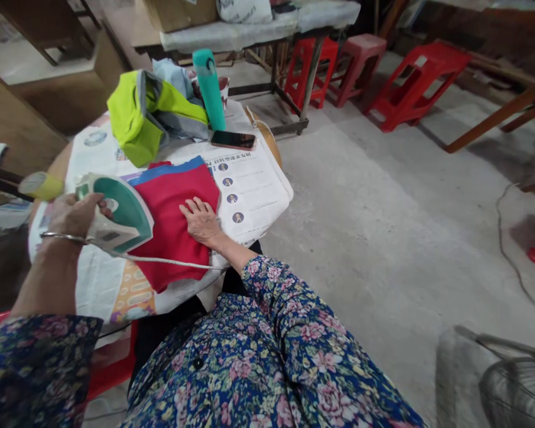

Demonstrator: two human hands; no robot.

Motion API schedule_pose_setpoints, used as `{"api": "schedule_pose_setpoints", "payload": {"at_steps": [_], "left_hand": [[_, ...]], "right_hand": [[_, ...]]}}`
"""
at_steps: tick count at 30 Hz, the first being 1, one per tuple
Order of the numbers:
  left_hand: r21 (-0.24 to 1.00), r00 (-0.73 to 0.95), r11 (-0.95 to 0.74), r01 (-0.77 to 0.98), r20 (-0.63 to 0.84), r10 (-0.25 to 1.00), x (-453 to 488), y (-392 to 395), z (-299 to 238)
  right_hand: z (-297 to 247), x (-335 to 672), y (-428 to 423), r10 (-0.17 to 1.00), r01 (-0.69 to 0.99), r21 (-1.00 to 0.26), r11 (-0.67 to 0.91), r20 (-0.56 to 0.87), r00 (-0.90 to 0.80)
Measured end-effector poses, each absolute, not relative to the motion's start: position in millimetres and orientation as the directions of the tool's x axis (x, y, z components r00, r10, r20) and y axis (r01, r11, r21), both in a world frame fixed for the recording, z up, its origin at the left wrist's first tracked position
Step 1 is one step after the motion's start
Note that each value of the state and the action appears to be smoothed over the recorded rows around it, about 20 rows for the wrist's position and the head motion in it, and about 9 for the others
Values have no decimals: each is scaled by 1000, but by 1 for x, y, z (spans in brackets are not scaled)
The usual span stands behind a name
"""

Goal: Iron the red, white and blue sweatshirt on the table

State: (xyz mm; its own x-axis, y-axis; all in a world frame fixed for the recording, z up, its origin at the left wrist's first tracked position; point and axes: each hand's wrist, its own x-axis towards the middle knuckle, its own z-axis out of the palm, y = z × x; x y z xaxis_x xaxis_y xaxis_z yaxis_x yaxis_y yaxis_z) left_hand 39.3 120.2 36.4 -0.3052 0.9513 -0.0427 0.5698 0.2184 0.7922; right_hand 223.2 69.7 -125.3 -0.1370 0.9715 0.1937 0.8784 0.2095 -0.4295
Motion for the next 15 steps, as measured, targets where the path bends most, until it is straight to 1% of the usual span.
{"api": "schedule_pose_setpoints", "payload": {"at_steps": [4,7,11,15], "left_hand": [[739,-302,353,574,-209,930,35,77,49],[733,-233,356,579,-270,934,26,48,42],[772,-217,336,540,-257,942,15,37,24],[777,-277,319,543,-192,941,6,68,21]], "right_hand": [[-130,223,70,961,865,-442,235,241,-138],[-136,223,69,956,860,-450,241,263,-130],[-142,224,68,952,855,-454,251,276,-133],[-143,226,68,956,867,-430,254,247,-157]]}}
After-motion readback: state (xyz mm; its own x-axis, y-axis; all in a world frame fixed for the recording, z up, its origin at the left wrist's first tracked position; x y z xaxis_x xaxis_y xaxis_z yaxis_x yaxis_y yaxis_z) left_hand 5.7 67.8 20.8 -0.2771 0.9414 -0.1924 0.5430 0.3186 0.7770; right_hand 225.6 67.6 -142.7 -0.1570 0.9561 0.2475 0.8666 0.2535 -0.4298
